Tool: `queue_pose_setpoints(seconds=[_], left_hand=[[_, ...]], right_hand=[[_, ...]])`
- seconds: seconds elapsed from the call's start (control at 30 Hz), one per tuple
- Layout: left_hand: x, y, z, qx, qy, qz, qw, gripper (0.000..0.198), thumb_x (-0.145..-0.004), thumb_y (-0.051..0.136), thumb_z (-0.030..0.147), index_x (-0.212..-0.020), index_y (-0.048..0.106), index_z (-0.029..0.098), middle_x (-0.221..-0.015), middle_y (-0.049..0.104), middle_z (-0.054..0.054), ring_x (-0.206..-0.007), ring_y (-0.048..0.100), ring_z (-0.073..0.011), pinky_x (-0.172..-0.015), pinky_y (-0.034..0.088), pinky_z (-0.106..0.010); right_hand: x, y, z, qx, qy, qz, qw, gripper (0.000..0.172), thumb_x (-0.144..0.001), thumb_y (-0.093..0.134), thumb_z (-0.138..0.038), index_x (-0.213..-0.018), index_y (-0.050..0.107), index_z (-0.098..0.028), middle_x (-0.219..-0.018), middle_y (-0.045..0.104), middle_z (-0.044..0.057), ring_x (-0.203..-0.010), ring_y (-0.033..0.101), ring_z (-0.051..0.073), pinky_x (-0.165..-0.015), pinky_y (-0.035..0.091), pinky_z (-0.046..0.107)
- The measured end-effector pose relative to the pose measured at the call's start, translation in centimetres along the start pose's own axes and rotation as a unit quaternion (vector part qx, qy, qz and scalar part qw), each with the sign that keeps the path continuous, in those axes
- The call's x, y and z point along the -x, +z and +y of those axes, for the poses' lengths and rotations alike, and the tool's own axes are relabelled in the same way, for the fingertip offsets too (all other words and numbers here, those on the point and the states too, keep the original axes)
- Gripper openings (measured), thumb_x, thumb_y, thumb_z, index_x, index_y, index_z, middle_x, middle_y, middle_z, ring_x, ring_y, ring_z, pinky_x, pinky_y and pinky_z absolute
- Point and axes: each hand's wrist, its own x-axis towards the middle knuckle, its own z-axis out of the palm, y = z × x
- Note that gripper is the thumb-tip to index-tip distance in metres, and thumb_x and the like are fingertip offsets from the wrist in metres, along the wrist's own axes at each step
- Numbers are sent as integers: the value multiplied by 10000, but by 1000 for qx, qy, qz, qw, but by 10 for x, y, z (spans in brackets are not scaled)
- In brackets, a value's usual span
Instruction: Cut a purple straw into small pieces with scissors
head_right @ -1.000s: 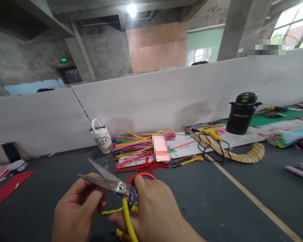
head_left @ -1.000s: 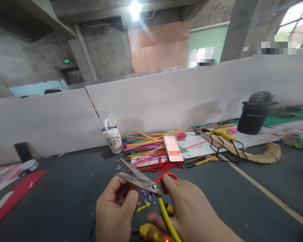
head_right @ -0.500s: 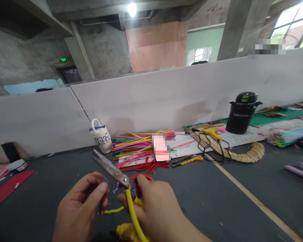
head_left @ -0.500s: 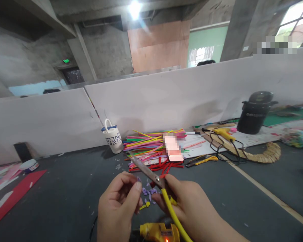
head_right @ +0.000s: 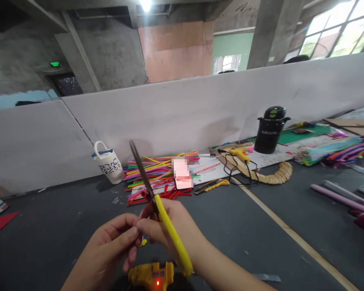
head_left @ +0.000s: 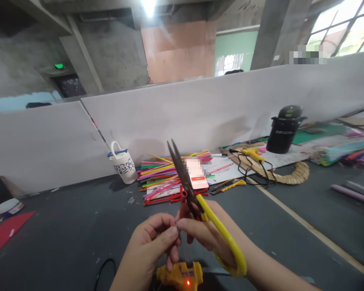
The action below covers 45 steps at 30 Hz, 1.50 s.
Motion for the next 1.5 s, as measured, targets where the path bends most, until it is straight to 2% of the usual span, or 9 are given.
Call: queue_pose_setpoints(seconds=[0.1, 0.27, 0.47, 0.8, 0.87, 0.97, 1.07, 1.23, 1.5], left_hand=[[1, 2, 0, -17, -3, 9, 1000, 195, -609, 737, 296, -613, 629, 133, -472, 553, 25, -350, 459, -46, -334, 341, -134], [3, 4, 4, -62, 38, 42, 996, 169, -590, 732, 276, -624, 655, 130, -482, 565, 14, -385, 485, -75, -356, 371, -162], [4, 7, 5, -89, 43, 90, 991, 140, -562, 719, 249, -610, 659, 132, -484, 578, 8, -372, 481, -87, -343, 358, -181], [3, 12, 3, -78, 68, 104, 989, 121, -550, 711, 231, -584, 641, 138, -450, 565, 30, -357, 471, -81, -353, 366, -181], [4, 8, 6, -68, 80, 117, 988, 114, -558, 714, 224, -594, 642, 144, -469, 572, 32, -369, 477, -82, -349, 364, -175], [5, -3, 13, -32, 112, 144, 983, 113, -583, 724, 218, -638, 647, 156, -499, 593, 32, -402, 502, -85, -369, 393, -169], [7, -11, 20, 17, 144, 148, 978, 104, -604, 730, 205, -655, 651, 161, -533, 618, 25, -424, 516, -77, -388, 409, -154], [12, -11, 25, 84, 161, 131, 975, 95, -601, 743, 179, -667, 679, 157, -510, 604, 36, -396, 503, -58, -353, 387, -124], [13, -10, 23, 116, 141, 119, 976, 135, -590, 757, 149, -680, 659, 173, -505, 630, 37, -379, 523, -69, -334, 392, -129]], right_hand=[[0, -1, -4, 52, 4, 7, 999, 79, -697, 529, -106, -652, 524, -171, -491, 478, -76, -420, 398, 58, -379, 301, 144], [0, -4, -3, 86, -10, -13, 996, 107, -692, 522, -77, -645, 511, -173, -495, 425, -85, -447, 406, 65, -409, 313, 150], [1, -2, 5, 141, -72, 16, 987, 78, -716, 511, -103, -676, 525, -169, -596, 524, -49, -543, 477, 91, -503, 376, 179], [3, -1, 5, 182, -86, 27, 979, 68, -740, 514, -151, -679, 511, -179, -591, 517, -54, -531, 466, 91, -495, 344, 181], [4, -2, 4, 192, -93, 26, 977, 75, -747, 558, -227, -707, 514, -181, -583, 501, -59, -517, 436, 91, -483, 325, 185], [6, -1, 5, 252, -96, 28, 963, 280, -702, 642, -433, -759, 517, -189, -597, 495, -53, -520, 408, 107, -470, 282, 205], [8, 4, 8, 331, -89, 36, 939, 433, -615, 692, -551, -784, 512, -195, -667, 552, -22, -569, 454, 142, -504, 277, 228], [9, 14, 13, 384, -119, 38, 915, 466, -616, 679, -573, -835, 502, -202, -747, 597, 9, -641, 521, 193, -546, 287, 252], [14, 14, 6, 393, -117, 28, 911, 442, -610, 683, -558, -806, 497, -208, -697, 591, 2, -597, 521, 192, -525, 275, 253]])
